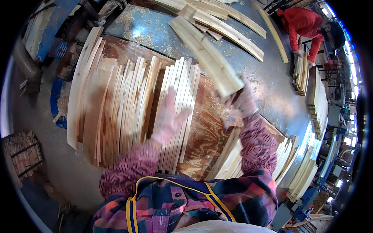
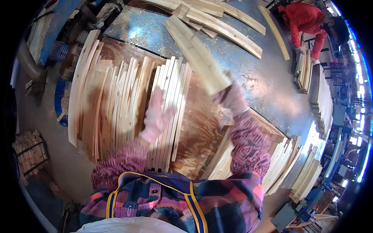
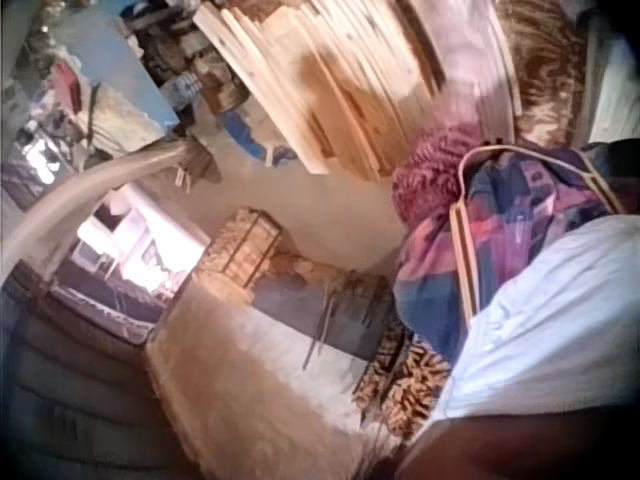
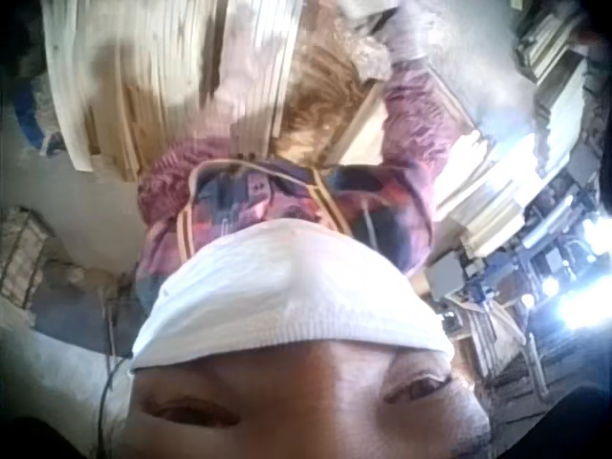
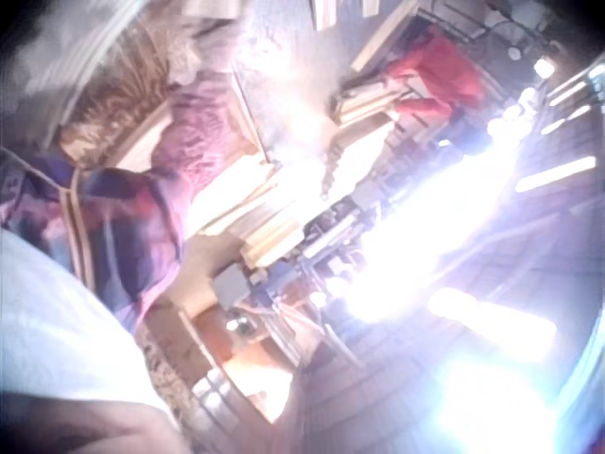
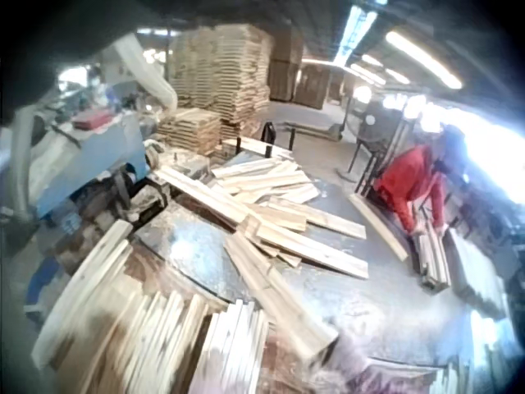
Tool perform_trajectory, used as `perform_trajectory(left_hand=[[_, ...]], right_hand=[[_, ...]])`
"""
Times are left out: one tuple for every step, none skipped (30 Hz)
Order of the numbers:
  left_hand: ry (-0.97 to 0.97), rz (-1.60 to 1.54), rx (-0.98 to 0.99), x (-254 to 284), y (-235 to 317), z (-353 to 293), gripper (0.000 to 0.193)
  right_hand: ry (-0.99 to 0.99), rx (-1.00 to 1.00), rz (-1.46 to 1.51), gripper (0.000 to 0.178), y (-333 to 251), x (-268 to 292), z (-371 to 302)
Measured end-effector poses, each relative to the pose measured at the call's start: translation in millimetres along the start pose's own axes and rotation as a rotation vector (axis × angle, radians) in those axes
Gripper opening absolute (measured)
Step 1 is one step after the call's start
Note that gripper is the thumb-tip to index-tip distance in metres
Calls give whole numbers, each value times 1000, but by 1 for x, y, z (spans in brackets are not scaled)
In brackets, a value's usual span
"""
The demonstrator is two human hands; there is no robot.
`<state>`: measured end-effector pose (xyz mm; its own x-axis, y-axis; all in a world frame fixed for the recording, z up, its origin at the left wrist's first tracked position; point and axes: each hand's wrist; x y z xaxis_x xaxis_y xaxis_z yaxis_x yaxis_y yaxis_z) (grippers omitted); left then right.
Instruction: The person sorts and stacks light-colored wooden planks on a workbench. They pick up individual planks from a disorganized pile, align them, and place them into a neat stack.
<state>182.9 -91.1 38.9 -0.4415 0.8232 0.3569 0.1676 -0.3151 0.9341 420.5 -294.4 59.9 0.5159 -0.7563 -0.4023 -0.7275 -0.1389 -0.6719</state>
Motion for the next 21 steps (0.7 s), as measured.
perform_trajectory(left_hand=[[-85, -503, 210, -7, 2, 25, 78], [-56, -987, 459, -14, 2, 50, 70], [-63, -895, 551, -11, 20, 78, 63], [-74, -883, 674, -4, 23, 95, 55], [-107, -864, 802, -1, 26, 107, 48], [-103, -693, 778, 9, 39, 106, 40], [-147, -280, 716, 22, 28, 103, 43], [-181, -195, 674, 41, 29, 92, 45], [-221, -110, 631, 58, 26, 81, 47], [-207, 28, 499, 71, 45, 62, 52], [-227, 265, 436, 82, 20, 42, 50], [-247, 493, 377, 92, -13, 16, 48], [-191, 468, 387, 95, -34, -15, 50], [-138, 454, 392, 99, -43, -45, 53], [-158, 616, 438, 98, -43, -67, 58], [-131, 716, 434, 97, -43, -85, 58], [-206, 676, 498, 97, -41, -88, 62], [-200, 688, 546, 94, -48, -105, 66], [-200, 703, 587, 92, -59, -114, 69], [-250, 633, 578, 92, -67, -104, 70], [-265, 550, 614, 83, -71, -109, 71]], right_hand=[[-38, 26, -14, 76, 9, -31, -13], [-87, 63, -61, 76, 15, -61, -22], [-100, 97, -135, 76, 19, -74, -23], [-105, 125, -245, 76, 14, -84, -19], [-58, 155, -363, 74, 9, -63, 1], [-11, 177, -483, 74, 3, -42, 23], [15, 193, -604, 76, 0, -24, 50], [139, 212, -395, 59, -6, -3, 81], [294, 210, -174, 46, -13, 14, 109], [355, 262, -41, 42, -10, 62, 144], [657, 179, -167, 39, -29, 59, 170], [954, 81, -309, 37, -44, 54, 192], [1004, 74, -470, 34, -48, 65, 214], [1046, 66, -620, 32, -54, 83, 233], [1095, 63, -765, 33, -60, 104, 249], [1112, 94, -863, 32, -64, 113, 259], [1146, 122, -957, 30, -69, 127, 265], [1158, 176, -1014, 27, -78, 134, 257], [1177, 227, -1065, 26, -82, 140, 249], [1515, 580, -1249, 21, -60, 176, 251], [1305, 515, -1265, 21, -68, 153, 227]])
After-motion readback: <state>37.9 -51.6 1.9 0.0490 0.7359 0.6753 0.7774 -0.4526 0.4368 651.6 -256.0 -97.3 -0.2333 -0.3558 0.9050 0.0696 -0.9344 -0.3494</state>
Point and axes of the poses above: each hand's wrist, its own z-axis towards the middle knuckle, its own x-axis out of the back of the hand, y = z × x, and after that the axes turned 1 degree about x, right-handed
